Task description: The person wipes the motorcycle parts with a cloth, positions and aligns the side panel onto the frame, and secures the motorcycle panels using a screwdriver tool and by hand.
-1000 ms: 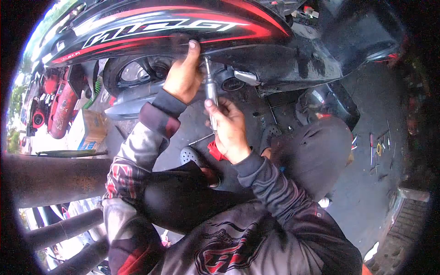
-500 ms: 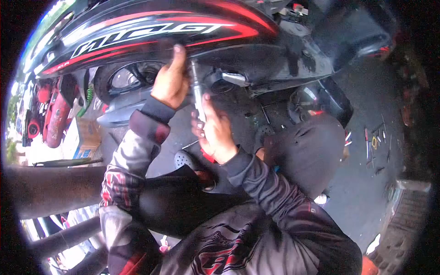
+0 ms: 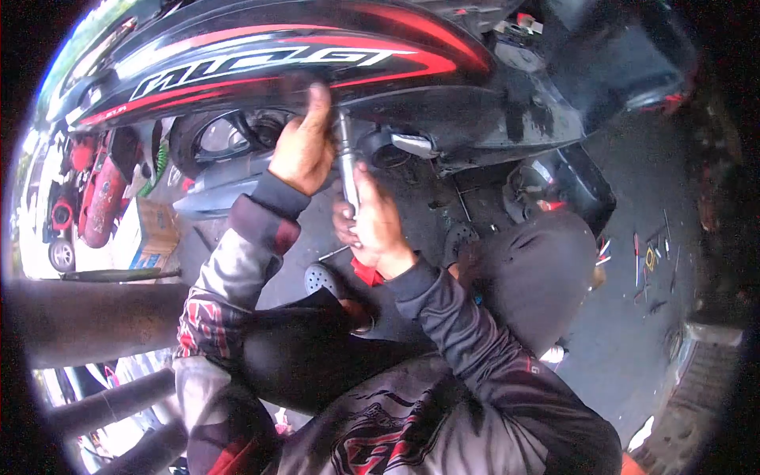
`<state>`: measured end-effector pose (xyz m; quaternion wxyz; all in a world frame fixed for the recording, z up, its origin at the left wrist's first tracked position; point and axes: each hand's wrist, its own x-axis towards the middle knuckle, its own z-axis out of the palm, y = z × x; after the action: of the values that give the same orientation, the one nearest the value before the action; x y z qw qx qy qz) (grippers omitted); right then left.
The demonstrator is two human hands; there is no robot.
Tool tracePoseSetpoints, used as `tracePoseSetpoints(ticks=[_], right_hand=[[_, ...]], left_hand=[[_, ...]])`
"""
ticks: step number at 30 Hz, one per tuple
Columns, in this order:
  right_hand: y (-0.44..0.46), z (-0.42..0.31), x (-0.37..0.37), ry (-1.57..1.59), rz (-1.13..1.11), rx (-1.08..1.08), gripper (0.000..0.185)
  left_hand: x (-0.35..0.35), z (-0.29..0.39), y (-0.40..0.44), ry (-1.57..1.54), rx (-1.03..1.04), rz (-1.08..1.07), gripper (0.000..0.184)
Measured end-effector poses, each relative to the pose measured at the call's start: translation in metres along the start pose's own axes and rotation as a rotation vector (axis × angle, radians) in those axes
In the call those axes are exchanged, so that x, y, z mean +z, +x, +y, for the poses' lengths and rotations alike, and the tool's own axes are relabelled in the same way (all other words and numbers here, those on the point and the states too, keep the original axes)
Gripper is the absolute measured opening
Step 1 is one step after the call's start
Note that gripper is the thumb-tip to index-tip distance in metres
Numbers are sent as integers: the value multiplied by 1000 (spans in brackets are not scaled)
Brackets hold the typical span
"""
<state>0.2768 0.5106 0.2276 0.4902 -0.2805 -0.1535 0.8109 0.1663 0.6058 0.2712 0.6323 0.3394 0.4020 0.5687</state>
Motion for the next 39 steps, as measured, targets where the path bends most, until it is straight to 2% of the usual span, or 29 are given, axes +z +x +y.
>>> tracePoseSetpoints(ticks=[2, 3, 6, 8, 9, 10, 12, 14, 16, 18, 20, 24, 26, 30, 34, 35, 36, 39], right_hand=[[0, -4, 1, 81, -12, 74, 46], [1, -4, -4, 247, -123, 160, 45], [3, 5, -4, 350, -222, 211, 47], [2, 15, -5, 54, -19, 18, 50], [0, 18, -9, 54, -39, 1, 52], [-3, 22, -12, -77, -18, -73, 53], [-8, 26, -18, -192, -24, -147, 48], [-13, 30, -19, -302, 11, -273, 37], [-14, 23, -22, -545, -99, -343, 31], [-12, 18, -25, -916, -121, -406, 37], [-11, 17, -16, -1112, -115, -421, 42], [3, 21, 3, -1187, -124, -393, 45], [16, 23, 8, -1270, -146, -432, 46], [33, 30, 20, -1371, -102, -431, 46], [52, 31, 19, -1477, 0, -452, 43], [56, 31, 18, -1545, 5, -489, 43], [46, 30, 35, -1569, 19, -503, 44], [26, 17, 44, -1674, 45, -550, 44]], left_hand=[[-7, -2, 5, 29, -18, -4, 58], [-9, -2, 7, 44, -27, -7, 58], [-17, 4, 4, 103, -99, -38, 52], [-19, 10, 1, 92, -135, -161, 48], [-33, 14, 3, 244, -206, -198, 45], [-46, 13, 5, 222, -198, -321, 37], [-59, 11, -5, 91, -192, -253, 24], [-75, 10, -9, 35, -170, -218, 23], [-88, 14, -15, -20, -146, -183, 24], [-97, 21, -20, -251, -155, -114, 35], [-113, 24, -22, -332, -140, -96, 37], [-132, 19, -33, -489, -35, -161, 35], [-133, 9, -32, -695, -21, -80, 36], [-139, -2, -23, -914, 14, -88, 33], [-151, -15, -5, -1034, 117, -219, 29], [-154, -12, -5, -1071, 82, -206, 28], [-128, 11, -36, -1094, 93, -245, 28], [-127, 2, -21, -1110, 118, -230, 29]])
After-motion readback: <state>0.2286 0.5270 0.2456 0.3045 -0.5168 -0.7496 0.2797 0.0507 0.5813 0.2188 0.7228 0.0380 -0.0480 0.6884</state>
